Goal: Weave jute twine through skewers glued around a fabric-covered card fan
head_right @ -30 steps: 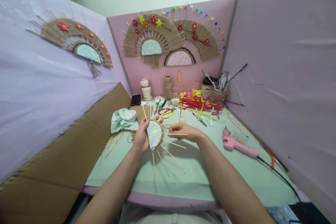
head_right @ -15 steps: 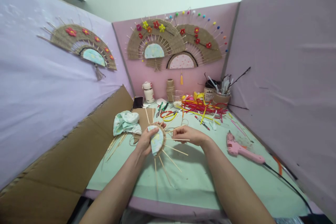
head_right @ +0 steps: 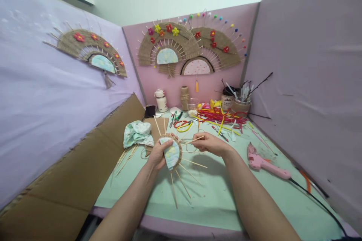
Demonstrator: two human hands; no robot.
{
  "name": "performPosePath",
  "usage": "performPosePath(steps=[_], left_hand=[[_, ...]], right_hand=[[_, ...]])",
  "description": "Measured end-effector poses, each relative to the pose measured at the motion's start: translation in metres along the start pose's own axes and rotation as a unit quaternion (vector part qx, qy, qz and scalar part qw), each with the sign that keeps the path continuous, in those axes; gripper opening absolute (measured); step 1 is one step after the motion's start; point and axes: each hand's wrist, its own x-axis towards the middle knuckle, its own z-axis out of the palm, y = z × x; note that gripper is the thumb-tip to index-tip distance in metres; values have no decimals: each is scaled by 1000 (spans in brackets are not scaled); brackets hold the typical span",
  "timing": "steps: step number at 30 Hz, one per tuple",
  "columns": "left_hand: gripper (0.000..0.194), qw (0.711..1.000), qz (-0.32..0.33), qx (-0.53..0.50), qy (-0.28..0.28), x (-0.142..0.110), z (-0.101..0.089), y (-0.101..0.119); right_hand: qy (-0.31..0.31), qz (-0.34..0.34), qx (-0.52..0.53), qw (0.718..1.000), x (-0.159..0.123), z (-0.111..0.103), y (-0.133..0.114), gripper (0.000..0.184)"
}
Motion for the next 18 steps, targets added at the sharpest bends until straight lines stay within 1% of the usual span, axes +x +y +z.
performPosePath(steps=[3, 6, 9, 13, 15, 18], left_hand=[[42, 1000, -1, 3, 0, -1, 1, 1], [44, 1000, -3, 12, -13, -3, 2, 3], [45, 999, -18, 29, -38, -4, 0, 3], [44, 994, -53, 58, -72, -2, -2, 0], [45, 995, -55, 59, -63, -2, -1, 0], [46, 998, -32, 45, -22, -1, 1, 2]], right_hand=[[5, 4, -2, 1000, 1, -1, 1, 32], [32, -4, 44, 999, 4, -5, 4, 32], [88, -39, 115, 989, 8, -9, 4, 34], [188, -99, 182, 960, 9, -12, -1, 34], [215, -127, 179, 952, 8, -11, -4, 32], [223, -176, 148, 947, 8, -8, -6, 32]])
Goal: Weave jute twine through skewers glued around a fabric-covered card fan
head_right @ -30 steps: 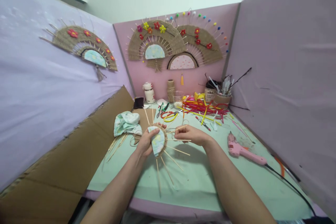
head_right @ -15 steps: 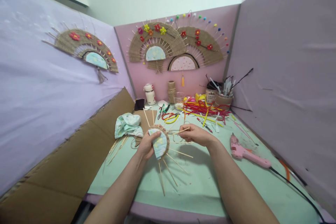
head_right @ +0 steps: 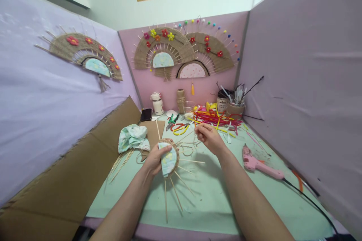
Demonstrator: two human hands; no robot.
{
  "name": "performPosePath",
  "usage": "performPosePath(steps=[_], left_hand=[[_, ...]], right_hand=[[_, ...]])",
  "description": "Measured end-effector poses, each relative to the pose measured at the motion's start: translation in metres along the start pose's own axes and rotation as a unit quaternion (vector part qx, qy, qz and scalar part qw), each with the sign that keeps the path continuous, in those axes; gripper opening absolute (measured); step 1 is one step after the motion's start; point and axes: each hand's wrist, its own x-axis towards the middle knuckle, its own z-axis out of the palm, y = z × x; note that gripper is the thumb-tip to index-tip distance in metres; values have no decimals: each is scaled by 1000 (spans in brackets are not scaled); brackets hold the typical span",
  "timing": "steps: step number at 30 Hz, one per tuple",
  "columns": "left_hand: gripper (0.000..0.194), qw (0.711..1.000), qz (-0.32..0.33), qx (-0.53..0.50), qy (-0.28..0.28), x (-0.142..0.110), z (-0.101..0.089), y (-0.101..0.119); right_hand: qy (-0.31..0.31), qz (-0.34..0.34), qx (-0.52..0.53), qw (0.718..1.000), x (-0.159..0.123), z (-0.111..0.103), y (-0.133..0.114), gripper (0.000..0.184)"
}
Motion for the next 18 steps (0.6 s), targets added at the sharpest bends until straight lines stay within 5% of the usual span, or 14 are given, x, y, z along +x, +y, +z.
performPosePath(steps=[8, 18], left_hand=[[45, 997, 47, -52, 30, 1, -1, 6], [39, 988, 95, -120, 25, 5, -5, 6]], right_hand=[[-4, 49, -75, 996, 0, 2, 10, 35], [-215, 151, -228, 937, -15, 27, 20, 37]])
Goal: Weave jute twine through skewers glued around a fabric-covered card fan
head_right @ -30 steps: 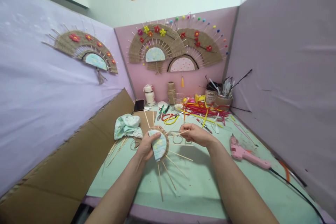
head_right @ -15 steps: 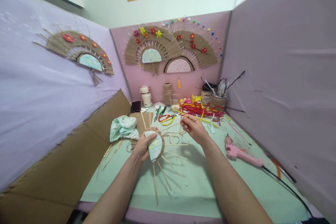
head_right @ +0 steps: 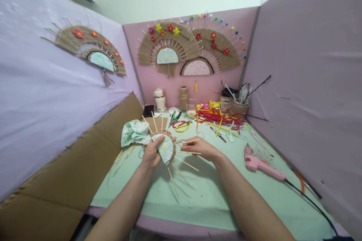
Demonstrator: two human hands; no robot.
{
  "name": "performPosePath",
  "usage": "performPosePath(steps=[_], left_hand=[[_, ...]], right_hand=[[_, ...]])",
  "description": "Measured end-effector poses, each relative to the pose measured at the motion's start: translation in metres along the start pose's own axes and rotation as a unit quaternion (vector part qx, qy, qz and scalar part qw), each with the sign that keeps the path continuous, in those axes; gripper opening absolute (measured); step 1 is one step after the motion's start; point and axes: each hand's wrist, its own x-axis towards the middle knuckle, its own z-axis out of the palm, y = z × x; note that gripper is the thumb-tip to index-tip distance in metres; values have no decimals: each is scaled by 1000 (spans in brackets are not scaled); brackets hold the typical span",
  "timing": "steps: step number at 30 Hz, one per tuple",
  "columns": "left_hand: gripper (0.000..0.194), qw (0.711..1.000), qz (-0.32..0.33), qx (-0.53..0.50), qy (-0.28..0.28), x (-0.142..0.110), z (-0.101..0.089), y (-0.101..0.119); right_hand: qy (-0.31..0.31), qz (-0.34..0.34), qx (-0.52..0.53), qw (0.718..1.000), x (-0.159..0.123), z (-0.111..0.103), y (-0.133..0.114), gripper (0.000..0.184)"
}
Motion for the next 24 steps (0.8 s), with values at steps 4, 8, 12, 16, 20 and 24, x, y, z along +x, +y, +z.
performPosePath(steps=[4, 8, 12, 16, 20, 24], left_hand=[[44, 1000, -2, -15, -23, -4, 3, 0], [45, 999, -9, -8, -48, -6, 3, -1], [47, 998, -11, -15, -59, -5, 2, 0], [46, 999, 8, -21, -48, -2, -1, 4], [46, 999, 5, -1, -34, 2, -3, 10], [48, 1000, -2, 14, -27, 2, -3, 12]], right_hand=[[-46, -11, -19, 999, -5, 5, -4, 38], [-46, -10, -24, 999, -6, 3, -7, 39], [-51, -4, -21, 998, -7, 0, -8, 39], [-22, 5, 4, 1000, -7, -12, -4, 38], [110, -49, 124, 985, -5, -28, 0, 36], [182, -117, 208, 954, -5, -33, -4, 33]])
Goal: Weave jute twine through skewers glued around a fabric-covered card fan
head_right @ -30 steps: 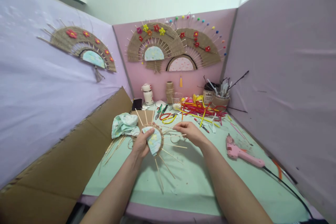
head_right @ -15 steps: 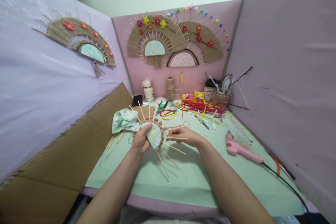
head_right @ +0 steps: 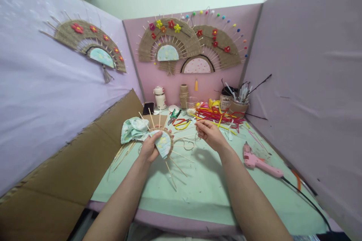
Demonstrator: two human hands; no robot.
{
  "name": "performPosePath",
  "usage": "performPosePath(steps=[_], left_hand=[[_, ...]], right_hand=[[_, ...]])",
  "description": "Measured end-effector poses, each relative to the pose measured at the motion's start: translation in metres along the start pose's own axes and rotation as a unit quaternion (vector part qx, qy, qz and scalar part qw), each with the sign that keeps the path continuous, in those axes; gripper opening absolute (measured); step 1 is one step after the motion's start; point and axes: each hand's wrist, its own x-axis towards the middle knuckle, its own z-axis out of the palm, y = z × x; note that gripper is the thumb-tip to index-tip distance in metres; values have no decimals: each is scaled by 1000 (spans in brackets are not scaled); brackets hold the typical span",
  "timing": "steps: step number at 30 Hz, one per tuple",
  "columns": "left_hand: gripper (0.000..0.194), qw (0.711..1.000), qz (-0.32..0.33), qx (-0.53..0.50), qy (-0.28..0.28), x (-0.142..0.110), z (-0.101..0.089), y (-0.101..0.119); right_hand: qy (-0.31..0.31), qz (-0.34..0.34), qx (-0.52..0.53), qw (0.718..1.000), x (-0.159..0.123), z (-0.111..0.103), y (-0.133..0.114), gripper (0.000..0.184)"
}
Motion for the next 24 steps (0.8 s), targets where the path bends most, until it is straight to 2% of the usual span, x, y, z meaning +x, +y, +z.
performPosePath(steps=[4, 9, 15, 20, 24], left_hand=[[44, 1000, 17, -7, 23, 1, 1, 0], [43, 996, 50, -37, 58, 6, -2, 3], [32, 992, 53, -85, 80, 8, -5, 5], [22, 989, 25, -120, 84, 8, -3, 3], [13, 987, -1, -133, 93, 11, -4, 1]], right_hand=[[1, -26, -6, 1000, -3, 6, -3, 33], [-27, -17, -38, 999, -2, 8, 3, 35], [-104, 64, -93, 988, -5, 20, 19, 36], [-237, 87, -183, 950, -17, 45, 32, 39], [-232, 75, -191, 951, -20, 53, 39, 44]])
